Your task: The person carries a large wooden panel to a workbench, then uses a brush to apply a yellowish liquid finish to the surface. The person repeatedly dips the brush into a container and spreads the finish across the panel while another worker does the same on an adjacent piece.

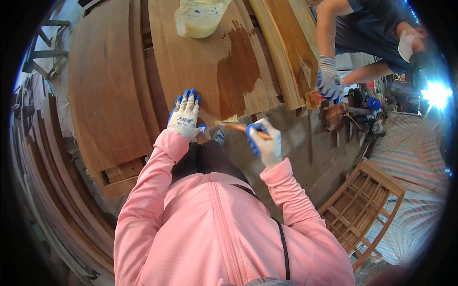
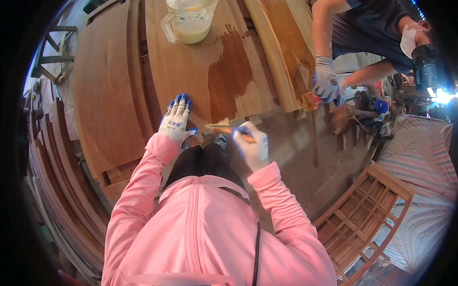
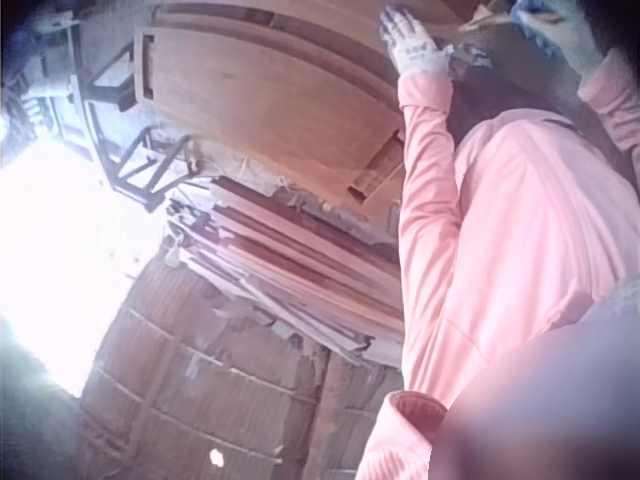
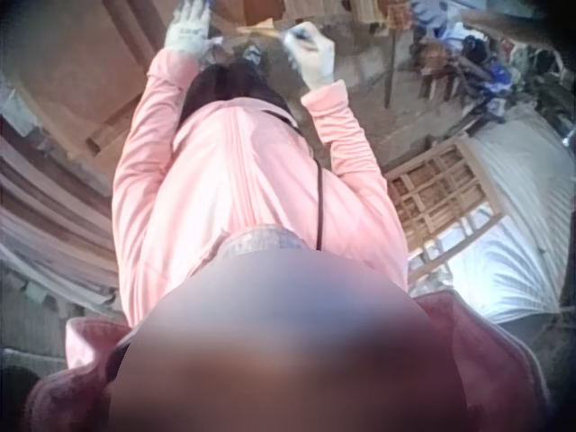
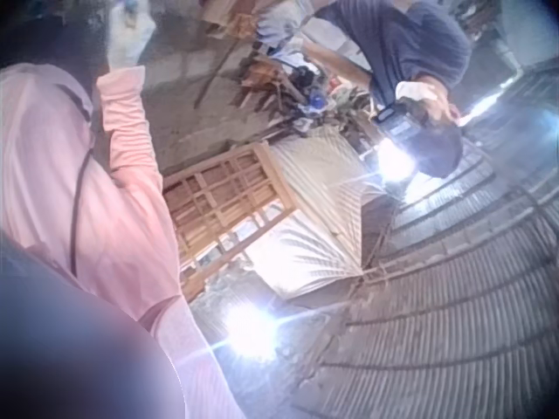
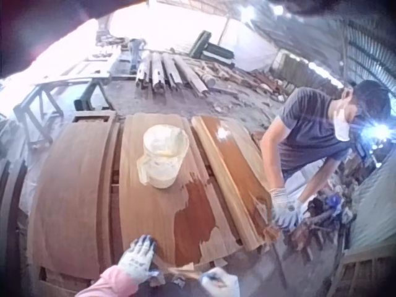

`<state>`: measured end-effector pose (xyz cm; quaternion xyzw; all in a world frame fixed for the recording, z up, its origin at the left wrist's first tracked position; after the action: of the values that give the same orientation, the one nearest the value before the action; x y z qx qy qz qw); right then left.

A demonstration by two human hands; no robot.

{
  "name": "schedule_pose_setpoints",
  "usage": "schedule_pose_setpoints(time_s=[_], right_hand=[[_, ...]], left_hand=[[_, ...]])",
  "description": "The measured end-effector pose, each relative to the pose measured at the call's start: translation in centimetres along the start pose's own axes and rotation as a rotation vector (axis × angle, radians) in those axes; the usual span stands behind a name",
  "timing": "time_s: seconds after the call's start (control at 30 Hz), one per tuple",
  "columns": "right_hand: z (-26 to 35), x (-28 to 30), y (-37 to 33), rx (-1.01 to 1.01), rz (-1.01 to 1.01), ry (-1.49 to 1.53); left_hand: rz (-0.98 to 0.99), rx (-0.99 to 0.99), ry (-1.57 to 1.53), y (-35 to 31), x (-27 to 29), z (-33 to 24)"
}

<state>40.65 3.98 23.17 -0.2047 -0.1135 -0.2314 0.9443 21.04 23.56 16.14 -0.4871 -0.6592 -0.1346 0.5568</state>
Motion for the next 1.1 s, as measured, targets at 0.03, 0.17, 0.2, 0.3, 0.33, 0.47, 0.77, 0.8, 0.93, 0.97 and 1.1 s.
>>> schedule_pose_setpoints(time_s=[0.03, 0.17, 0.2, 0.3, 0.33, 0.47, 0.77, 0.8, 0.93, 0.97, 1.1], right_hand=[[0.0, 1.2, 0.8, -0.078, -0.161, 0.082], [1.4, 2.7, 1.8, 0.108, -0.584, -0.091], [1.7, 2.0, 1.6, 0.222, -0.453, -0.25], [1.4, -2.0, -0.7, 0.47, -0.3, -0.494], [1.1, -2.6, -1.0, 0.601, -0.215, -0.473], [-1.0, -0.6, -0.4, 0.358, -0.383, -0.247], [-1.4, 3.3, 1.0, 0.275, -0.452, -0.239], [-1.4, 3.0, 1.2, 0.32, -0.476, -0.246], [-0.8, 4.2, 3.6, 0.407, -0.426, -0.404], [-0.3, 4.6, 4.2, 0.394, -0.367, -0.431], [2.7, 5.8, 8.7, 0.267, -0.322, -0.461]], left_hand=[[0.005, 0.006, -0.001, 0.0, 0.1, -0.1], [0.019, 0.018, 0.013, 0.0, 0.4, -0.3], [0.014, 0.015, 0.025, 0.0, 0.4, -0.3], [0.006, 0.013, 0.041, 0.0, 0.7, -0.5], [0.016, 0.02, 0.046, 0.0, 0.7, -0.6], [0.035, 0.033, 0.085, -0.1, 1.0, -0.9], [0.083, 0.044, 0.126, -0.3, 1.2, -1.2], [0.085, 0.037, 0.126, -0.2, 1.2, -1.3], [0.106, 0.049, 0.141, -0.1, 1.0, -1.2], [0.09, 0.052, 0.137, 0.0, 0.9, -1.2], [0.079, 0.04, 0.125, 0.0, 0.7, -1.1]])
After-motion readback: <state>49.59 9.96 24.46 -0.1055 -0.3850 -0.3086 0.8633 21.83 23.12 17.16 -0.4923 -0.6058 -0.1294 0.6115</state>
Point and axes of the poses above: each hand's wrist, its own y-axis towards the middle knuckle, its own x-axis out of the back of the hand, z = x × y, the point moved 1 cm from there along y, towards the middle knuckle, and after that the axes turned 1 degree about z, right-handed, at the moved point
